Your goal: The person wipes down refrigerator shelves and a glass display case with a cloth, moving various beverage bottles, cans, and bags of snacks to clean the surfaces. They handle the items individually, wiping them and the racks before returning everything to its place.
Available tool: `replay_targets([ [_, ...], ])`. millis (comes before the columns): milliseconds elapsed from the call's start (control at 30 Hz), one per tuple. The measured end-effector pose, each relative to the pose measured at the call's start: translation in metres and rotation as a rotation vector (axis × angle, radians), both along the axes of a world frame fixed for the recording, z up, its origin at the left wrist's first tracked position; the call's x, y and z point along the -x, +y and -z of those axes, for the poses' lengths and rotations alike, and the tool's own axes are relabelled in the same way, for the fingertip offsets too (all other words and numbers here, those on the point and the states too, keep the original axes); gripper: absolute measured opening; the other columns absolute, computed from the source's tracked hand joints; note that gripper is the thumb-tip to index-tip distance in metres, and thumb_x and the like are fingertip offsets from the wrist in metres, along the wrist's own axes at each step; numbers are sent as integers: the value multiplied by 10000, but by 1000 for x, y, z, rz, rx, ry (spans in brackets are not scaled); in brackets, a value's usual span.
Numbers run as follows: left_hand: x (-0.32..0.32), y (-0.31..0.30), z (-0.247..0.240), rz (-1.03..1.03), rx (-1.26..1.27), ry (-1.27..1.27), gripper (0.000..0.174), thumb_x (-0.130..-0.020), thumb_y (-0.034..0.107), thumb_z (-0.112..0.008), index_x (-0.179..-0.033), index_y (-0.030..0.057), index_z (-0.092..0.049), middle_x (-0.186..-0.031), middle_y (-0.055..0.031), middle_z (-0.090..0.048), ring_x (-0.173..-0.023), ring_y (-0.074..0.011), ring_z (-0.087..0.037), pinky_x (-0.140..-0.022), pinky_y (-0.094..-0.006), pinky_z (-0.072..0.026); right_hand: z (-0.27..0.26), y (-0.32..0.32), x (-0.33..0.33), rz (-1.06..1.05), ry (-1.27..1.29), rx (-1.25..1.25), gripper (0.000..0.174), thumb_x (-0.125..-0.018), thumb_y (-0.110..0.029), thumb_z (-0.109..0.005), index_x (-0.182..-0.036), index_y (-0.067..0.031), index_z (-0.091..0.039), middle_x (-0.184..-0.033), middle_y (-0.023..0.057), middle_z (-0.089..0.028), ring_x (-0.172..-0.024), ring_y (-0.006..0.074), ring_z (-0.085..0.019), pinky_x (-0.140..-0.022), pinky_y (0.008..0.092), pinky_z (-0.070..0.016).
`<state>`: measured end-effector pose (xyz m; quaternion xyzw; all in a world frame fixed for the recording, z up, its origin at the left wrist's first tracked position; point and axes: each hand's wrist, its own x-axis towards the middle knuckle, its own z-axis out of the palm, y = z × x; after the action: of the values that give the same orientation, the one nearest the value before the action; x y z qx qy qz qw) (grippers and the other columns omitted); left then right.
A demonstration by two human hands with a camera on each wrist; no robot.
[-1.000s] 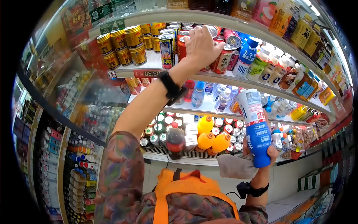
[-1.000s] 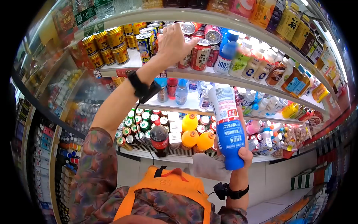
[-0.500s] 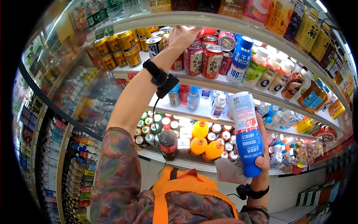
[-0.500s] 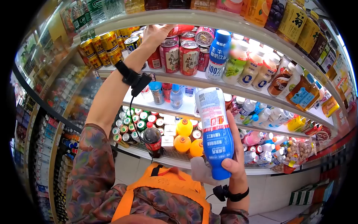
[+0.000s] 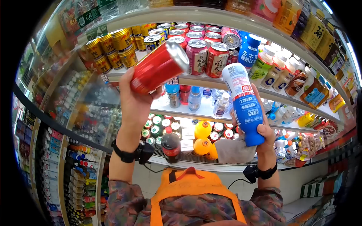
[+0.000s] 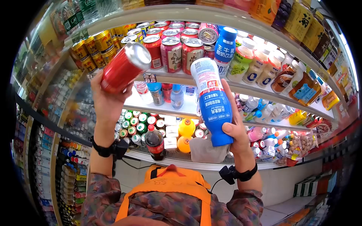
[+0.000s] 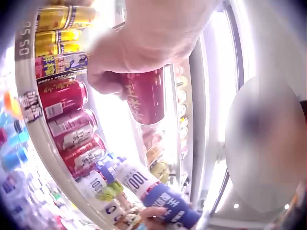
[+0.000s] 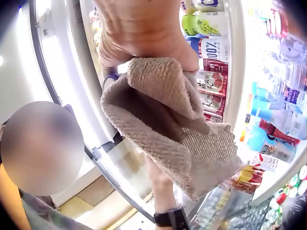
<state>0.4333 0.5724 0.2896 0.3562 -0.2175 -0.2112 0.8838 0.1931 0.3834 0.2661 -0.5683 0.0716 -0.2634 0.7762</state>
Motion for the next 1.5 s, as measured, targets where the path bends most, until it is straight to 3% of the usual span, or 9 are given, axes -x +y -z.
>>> replay_targets([
  [67,-1,28,13,192,70,165,530,-940,520,-442,-1201,69,-542,-997,-167,-662,-686,-189,-629,-397,-238,-439,5,5,-7,-83,-26,-44,1200,-585,-409,-808,-1537,-108,-142,-1335,235,-464,-1104,296,-607,-869,376,-553],
  [267,14,139,56,227,265,405,595,-939,590,-424,-1315,136,-514,-1051,-148,-662,-428,-144,-480,-323,-225,-353,21,47,-53,-353,85,-100,1204,-573,-370,-797,-1534,-88,-129,-1345,244,-452,-1087,306,-609,-848,384,-557],
  [300,16,164,57,250,276,266,422,-943,502,-506,-1185,161,-565,-957,-10,-666,-533,-165,-536,-463,-245,-451,23,56,-65,-408,116,-116,1205,-571,-364,-795,-1533,-85,-127,-1347,246,-450,-1084,308,-610,-845,385,-558],
  [500,35,288,25,-454,128,184,745,-840,476,-637,-1373,11,-406,-1267,-162,-566,-916,-195,-649,-430,-249,-492,30,150,-128,-687,239,-192,1209,-559,-325,-785,-1531,-66,-115,-1357,255,-438,-1067,319,-612,-824,392,-562],
  [633,-4,402,11,-619,-138,-199,559,-899,404,-609,-1247,-18,-494,-928,-103,-686,-614,-126,-623,-450,-243,-455,28,238,-164,-847,281,-244,1212,-551,-300,-778,-1529,-53,-107,-1363,261,-430,-1056,326,-614,-810,397,-564],
  [933,-177,593,-9,-809,-415,-222,412,-876,253,-694,-1165,26,-508,-937,-72,-627,-721,-134,-617,-605,-263,-503,13,431,-244,-1071,245,-426,1223,-530,-245,-762,-1524,-18,-87,-1380,276,-413,-1034,353,-617,-778,415,-563],
  [1233,-276,641,-17,-965,-689,-309,521,-796,240,-787,-1150,-13,-500,-849,-80,-616,-629,-122,-608,-562,-236,-510,17,494,-307,-1101,199,-366,1232,-565,-331,-787,-1523,-8,-83,-1396,262,-409,-1112,347,-593,-800,414,-564],
  [1367,-339,641,-42,-1263,-1039,-586,709,-727,301,-828,-1222,-63,-473,-914,-108,-640,-618,-98,-615,-486,-235,-502,16,518,-355,-1059,162,-420,986,-650,-435,-723,-1414,-5,-272,-1126,243,-548,-845,285,-612,-640,327,-530],
  [1500,-385,645,-64,-1409,-1336,-842,859,-638,444,-837,-1252,-39,-479,-1115,-210,-627,-1032,-336,-623,-902,-390,-490,-3,573,-415,-804,141,-532,755,-713,-486,-664,-1213,46,-476,-920,230,-620,-679,259,-629,-534,311,-532],
])
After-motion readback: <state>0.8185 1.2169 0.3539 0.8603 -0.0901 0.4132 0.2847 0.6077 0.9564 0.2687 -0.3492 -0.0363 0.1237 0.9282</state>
